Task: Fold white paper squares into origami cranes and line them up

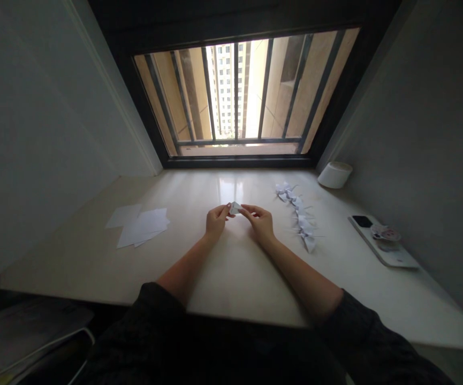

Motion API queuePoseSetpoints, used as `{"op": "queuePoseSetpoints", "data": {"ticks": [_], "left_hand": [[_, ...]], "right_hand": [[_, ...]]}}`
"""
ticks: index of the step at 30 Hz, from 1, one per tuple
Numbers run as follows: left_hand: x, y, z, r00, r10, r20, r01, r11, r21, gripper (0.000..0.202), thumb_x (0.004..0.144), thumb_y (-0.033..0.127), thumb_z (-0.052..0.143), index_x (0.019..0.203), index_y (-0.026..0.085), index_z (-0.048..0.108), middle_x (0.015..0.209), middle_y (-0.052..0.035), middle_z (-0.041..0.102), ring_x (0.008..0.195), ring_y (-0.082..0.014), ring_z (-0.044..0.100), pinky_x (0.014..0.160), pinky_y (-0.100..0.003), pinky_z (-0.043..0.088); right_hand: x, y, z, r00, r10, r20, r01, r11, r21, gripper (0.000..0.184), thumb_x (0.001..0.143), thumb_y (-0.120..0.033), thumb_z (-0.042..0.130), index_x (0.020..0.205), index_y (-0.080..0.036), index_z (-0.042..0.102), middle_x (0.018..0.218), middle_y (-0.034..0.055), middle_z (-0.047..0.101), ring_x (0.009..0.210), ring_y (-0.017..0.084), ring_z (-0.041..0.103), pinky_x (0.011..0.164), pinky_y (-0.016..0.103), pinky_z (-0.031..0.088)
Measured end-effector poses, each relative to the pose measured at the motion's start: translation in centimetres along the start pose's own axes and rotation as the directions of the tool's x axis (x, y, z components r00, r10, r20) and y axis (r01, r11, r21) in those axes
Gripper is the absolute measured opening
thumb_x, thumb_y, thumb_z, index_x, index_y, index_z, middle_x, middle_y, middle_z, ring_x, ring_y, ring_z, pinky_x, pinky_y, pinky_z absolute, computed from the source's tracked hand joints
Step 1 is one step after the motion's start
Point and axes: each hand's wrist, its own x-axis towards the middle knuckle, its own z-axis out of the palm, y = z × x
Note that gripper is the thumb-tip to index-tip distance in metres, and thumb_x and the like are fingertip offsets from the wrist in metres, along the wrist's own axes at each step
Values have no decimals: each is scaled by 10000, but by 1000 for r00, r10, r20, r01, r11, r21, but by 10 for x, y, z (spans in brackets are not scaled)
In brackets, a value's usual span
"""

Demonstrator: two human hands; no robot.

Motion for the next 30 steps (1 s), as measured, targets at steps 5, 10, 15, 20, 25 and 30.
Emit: {"op": "queuePoseSetpoints", "data": {"ticks": [5, 10, 15, 20, 25, 30], "left_hand": [[0, -2, 0, 1000, 13, 3, -13, 999, 46, 437, 813, 522, 465, 779, 144, 682, 666, -49, 671, 643, -164, 631, 545, -243, 428], [-2, -1, 0, 1000, 20, 14, -21, 997, 69, 435, 815, 519, 462, 760, 145, 679, 660, -47, 667, 650, -159, 621, 557, -242, 438], [-2, 2, -1, 1000, 27, 2, -27, 997, 69, 442, 811, 525, 463, 746, 144, 678, 643, -44, 661, 635, -155, 613, 553, -242, 432], [1, 0, -3, 999, -7, -41, 8, 999, 40, 427, 804, 519, 478, 756, 143, 676, 615, -36, 637, 610, -147, 599, 531, -234, 422], [2, 1, -4, 993, -32, -117, 34, 999, 13, 415, 771, 519, 523, 627, 149, 645, 513, 5, 536, 508, -111, 508, 483, -219, 388], [3, 1, -4, 988, -73, -133, 75, 997, 9, 426, 767, 527, 522, 690, 138, 679, 537, -16, 589, 517, -127, 551, 496, -232, 391]], "right_hand": [[2, 5, 2, 1000, 1, 10, -2, 994, 111, 332, 731, -479, 611, 866, -194, 715, 834, 63, 720, 770, 213, 637, 661, 313, 448], [0, 5, 2, 1000, 8, 3, -8, 997, 80, 366, 751, -482, 592, 968, -196, 662, 720, 39, 705, 672, 191, 633, 630, 298, 446], [-2, -1, 1, 999, -8, 40, 7, 1000, 11, 384, 758, -499, 576, 984, -196, 642, 689, 35, 695, 639, 182, 619, 596, 281, 420], [-3, -4, 0, 994, -63, 90, 66, 997, -30, 399, 730, -485, 617, 1017, -208, 624, 711, 26, 694, 678, 179, 620, 661, 300, 429], [-5, -5, 0, 966, -188, 176, 204, 976, -76, 391, 735, -425, 648, 1079, -245, 600, 794, 10, 685, 776, 180, 617, 758, 334, 438], [-6, -14, -7, 898, -401, 182, 438, 858, -268, 309, 778, -404, 621, 1055, -269, 628, 947, 42, 668, 866, 204, 573, 812, 368, 437]]}}
